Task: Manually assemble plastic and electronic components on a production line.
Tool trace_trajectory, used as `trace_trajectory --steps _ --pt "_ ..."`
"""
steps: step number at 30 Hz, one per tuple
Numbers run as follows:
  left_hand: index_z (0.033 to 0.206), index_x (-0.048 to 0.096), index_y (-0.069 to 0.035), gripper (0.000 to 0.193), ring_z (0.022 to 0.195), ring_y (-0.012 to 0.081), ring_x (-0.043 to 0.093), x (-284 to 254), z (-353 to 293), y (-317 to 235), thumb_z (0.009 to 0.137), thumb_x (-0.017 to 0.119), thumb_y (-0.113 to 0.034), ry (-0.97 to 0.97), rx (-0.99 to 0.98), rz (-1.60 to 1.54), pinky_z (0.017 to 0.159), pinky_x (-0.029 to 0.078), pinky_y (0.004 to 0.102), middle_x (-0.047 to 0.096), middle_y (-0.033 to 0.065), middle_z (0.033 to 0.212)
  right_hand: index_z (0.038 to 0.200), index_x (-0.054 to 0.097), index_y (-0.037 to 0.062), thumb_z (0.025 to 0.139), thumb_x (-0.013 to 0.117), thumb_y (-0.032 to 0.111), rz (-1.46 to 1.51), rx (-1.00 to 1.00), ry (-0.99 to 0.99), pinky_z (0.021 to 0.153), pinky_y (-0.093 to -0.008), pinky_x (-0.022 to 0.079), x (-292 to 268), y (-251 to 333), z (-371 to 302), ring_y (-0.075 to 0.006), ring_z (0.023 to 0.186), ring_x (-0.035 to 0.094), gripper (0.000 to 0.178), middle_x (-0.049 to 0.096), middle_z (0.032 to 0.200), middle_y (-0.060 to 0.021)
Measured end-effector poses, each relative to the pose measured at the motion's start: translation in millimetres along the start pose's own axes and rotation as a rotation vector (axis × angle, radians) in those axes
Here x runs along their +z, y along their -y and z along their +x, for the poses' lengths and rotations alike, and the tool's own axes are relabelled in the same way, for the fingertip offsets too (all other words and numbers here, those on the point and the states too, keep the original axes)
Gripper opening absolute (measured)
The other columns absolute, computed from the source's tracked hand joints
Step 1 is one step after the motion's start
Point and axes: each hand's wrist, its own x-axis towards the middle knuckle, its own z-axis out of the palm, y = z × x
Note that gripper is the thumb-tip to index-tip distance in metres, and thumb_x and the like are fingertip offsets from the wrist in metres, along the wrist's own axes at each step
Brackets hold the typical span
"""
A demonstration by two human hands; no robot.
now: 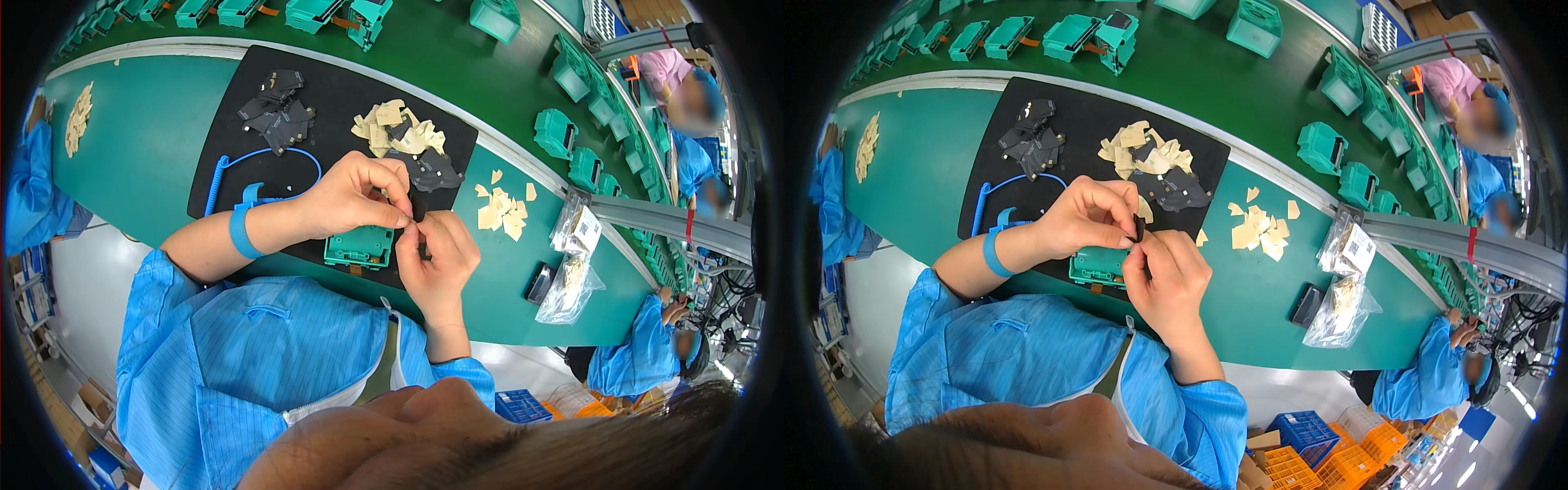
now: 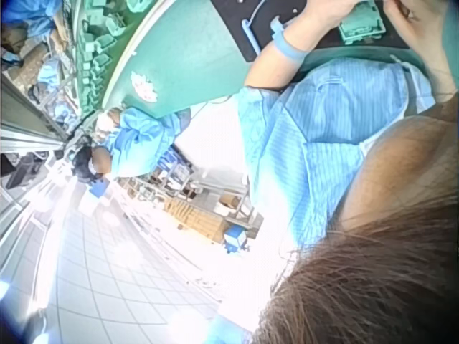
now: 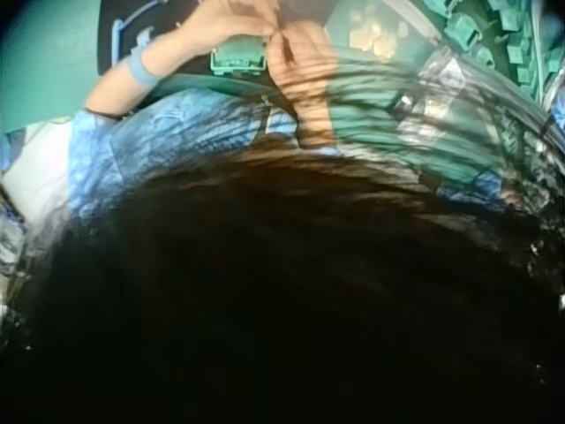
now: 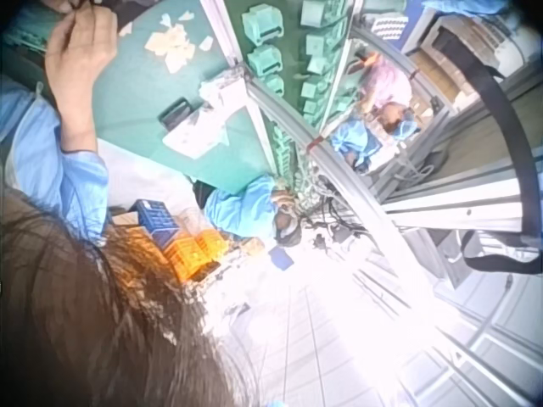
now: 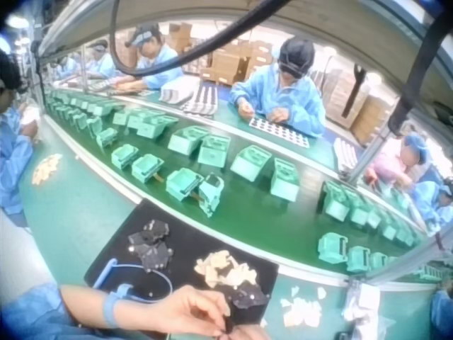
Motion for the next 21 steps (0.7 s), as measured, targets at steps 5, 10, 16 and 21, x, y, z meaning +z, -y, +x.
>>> trace_trajectory --steps 5,10,16,21 --pt "0.079 0.067 0.001 0.009 0.072 0.0081 0.053 -2 -2 -7 0.072 0.067 0.006 0.022 0.033 0.018 0.059 0.043 0.0201 0.054 0.003 0.081 0.07 0.057 0.0001 0.069 0.057 -0.006 0.024 0.197 -0.035 0.045 -0.0273 0.04 -9 -19 0 -0.0171 0.051 0.052 0.007 0.055 0.064 -0.008" --pt "0.079 0.066 -0.001 0.006 0.072 0.0063 0.052 -10 -2 -9 0.075 0.068 0.002 0.054 0.113 0.273 0.058 0.042 0.0193 0.054 0.0024 0.084 0.074 0.059 0.0011 0.072 0.058 -0.005 -0.014 0.291 0.003 0.043 -0.0238 0.037 -24 -32 -4 -0.0106 0.05 0.05 0.006 0.056 0.066 -0.0063" --pt "0.083 0.066 -0.002 0.007 0.071 0.0042 0.05 -2 -2 0 0.077 0.068 0.001 -0.02 0.042 0.106 0.058 0.041 0.0186 0.054 0.0015 0.084 0.088 0.061 -0.0016 0.073 0.069 -0.003 0.166 0.074 -0.021 0.042 -0.0221 0.04 -2 -5 2 -0.0121 0.051 0.053 0.017 0.062 0.081 -0.0102" --pt "0.084 0.064 0.001 0.006 0.078 0.0091 0.054 -10 -4 -1 0.079 0.064 0.004 0.006 0.011 0.177 0.066 0.045 0.0218 0.053 0.0049 0.087 0.083 0.061 -0.0027 0.074 0.067 -0.005 0.145 0.037 -0.032 0.042 -0.0218 0.041 5 -6 4 -0.0125 0.051 0.054 0.011 0.063 0.077 -0.0101"
